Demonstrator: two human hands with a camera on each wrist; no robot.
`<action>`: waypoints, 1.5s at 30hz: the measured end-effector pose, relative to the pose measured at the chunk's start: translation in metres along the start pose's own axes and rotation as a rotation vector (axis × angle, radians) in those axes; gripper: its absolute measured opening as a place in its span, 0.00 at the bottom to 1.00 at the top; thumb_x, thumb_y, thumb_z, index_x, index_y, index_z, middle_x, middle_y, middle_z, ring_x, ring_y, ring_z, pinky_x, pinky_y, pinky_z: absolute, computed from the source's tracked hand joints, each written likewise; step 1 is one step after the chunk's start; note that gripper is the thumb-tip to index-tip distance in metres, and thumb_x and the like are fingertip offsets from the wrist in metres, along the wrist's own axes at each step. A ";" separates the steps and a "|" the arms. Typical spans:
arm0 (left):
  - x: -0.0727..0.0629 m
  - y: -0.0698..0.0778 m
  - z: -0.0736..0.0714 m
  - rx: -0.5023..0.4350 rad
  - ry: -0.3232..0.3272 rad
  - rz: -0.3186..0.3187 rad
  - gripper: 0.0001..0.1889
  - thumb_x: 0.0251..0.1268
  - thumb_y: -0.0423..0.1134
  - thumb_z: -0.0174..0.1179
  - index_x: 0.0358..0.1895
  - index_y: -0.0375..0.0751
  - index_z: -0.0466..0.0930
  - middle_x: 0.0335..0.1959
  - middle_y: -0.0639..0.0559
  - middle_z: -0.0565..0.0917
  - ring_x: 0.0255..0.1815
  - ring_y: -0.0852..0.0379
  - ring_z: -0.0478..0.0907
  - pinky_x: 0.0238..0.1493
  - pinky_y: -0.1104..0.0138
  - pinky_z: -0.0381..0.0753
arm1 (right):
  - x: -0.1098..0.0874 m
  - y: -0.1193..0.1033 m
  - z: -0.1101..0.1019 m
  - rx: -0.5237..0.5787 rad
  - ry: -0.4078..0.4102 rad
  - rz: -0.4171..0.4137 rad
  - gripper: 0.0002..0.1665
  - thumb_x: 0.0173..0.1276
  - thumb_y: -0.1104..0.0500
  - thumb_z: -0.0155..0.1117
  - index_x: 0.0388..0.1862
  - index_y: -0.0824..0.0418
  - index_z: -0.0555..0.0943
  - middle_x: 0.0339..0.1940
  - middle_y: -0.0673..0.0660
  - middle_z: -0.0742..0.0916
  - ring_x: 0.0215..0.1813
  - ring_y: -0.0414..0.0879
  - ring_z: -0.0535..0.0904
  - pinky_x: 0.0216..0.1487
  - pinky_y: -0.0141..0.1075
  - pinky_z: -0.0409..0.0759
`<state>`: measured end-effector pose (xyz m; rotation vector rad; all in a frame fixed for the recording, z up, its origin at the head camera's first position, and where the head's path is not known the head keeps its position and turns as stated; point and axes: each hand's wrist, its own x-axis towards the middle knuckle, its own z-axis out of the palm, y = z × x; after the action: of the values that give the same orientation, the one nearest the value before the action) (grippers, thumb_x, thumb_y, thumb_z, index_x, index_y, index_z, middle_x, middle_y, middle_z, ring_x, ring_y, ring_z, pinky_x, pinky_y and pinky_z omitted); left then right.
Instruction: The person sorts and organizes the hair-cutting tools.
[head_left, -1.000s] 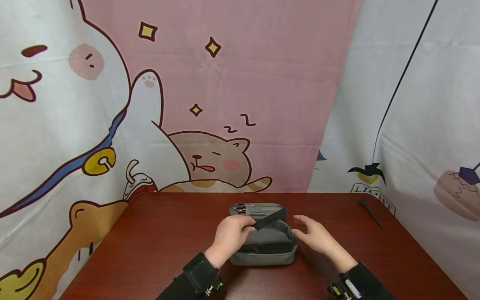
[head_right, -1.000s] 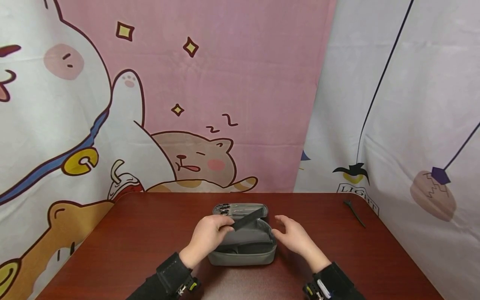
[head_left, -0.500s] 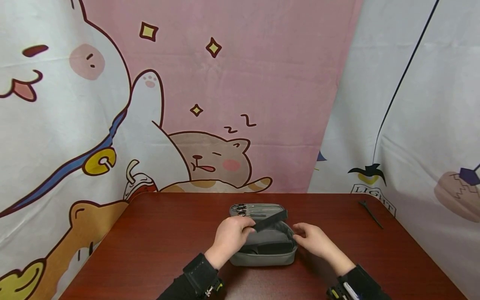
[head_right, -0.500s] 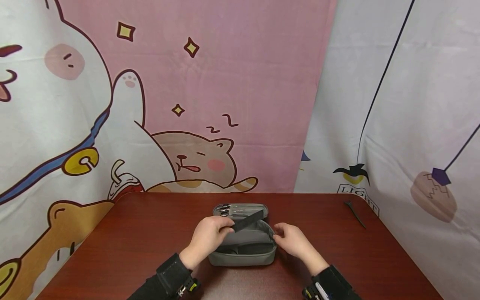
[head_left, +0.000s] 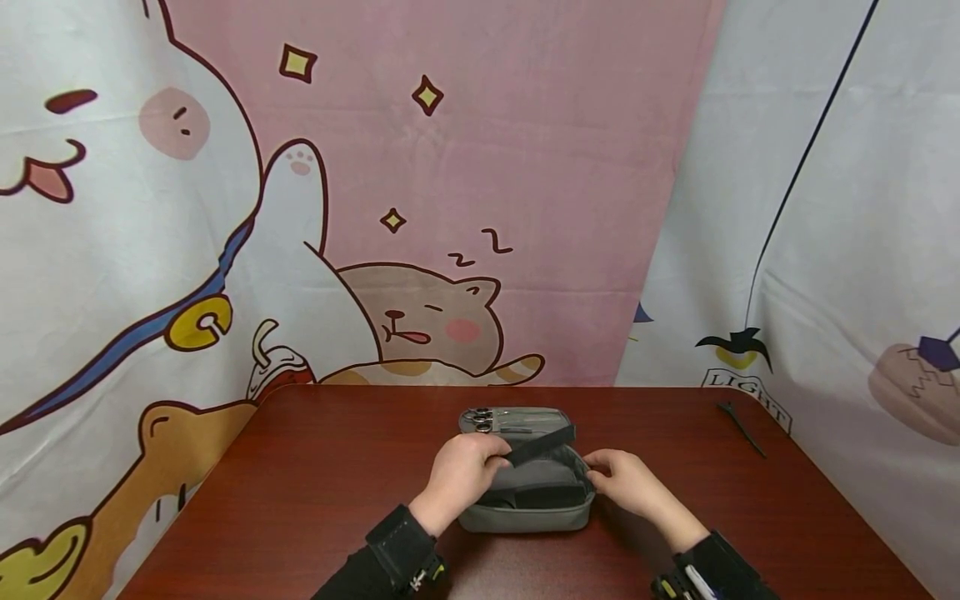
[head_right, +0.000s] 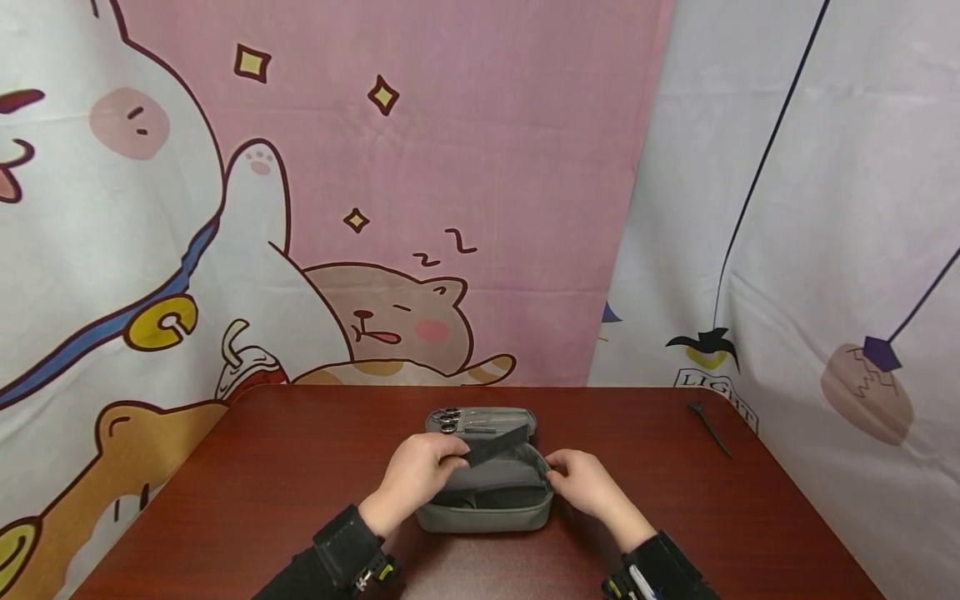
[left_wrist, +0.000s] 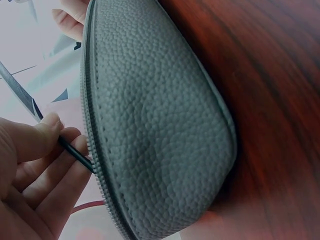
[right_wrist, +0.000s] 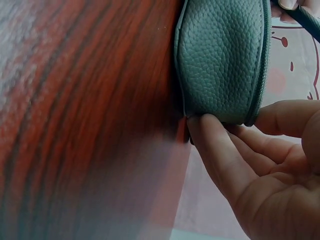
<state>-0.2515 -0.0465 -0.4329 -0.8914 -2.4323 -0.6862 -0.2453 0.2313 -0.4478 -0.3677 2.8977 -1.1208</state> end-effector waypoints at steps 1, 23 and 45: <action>0.000 0.000 0.000 -0.004 -0.010 -0.002 0.05 0.58 0.38 0.71 0.38 0.48 0.89 0.36 0.57 0.87 0.38 0.60 0.84 0.38 0.68 0.81 | 0.000 0.000 0.000 0.010 -0.006 0.004 0.12 0.67 0.67 0.63 0.48 0.69 0.83 0.44 0.58 0.86 0.38 0.45 0.82 0.37 0.40 0.79; -0.001 -0.008 0.007 0.073 -0.152 0.011 0.07 0.54 0.38 0.74 0.37 0.49 0.91 0.34 0.60 0.88 0.36 0.63 0.84 0.34 0.70 0.81 | -0.002 0.003 -0.001 0.027 -0.030 -0.003 0.12 0.69 0.66 0.62 0.49 0.68 0.83 0.45 0.59 0.86 0.39 0.45 0.83 0.36 0.39 0.80; 0.005 -0.005 0.020 0.228 -0.282 0.021 0.04 0.55 0.39 0.73 0.34 0.54 0.90 0.30 0.64 0.86 0.30 0.66 0.81 0.26 0.72 0.77 | -0.002 0.004 0.000 0.047 -0.024 0.015 0.12 0.69 0.68 0.61 0.49 0.68 0.83 0.45 0.60 0.86 0.38 0.44 0.83 0.36 0.39 0.80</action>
<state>-0.2633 -0.0360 -0.4472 -0.9722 -2.6747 -0.2804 -0.2443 0.2347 -0.4509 -0.3557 2.8430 -1.1725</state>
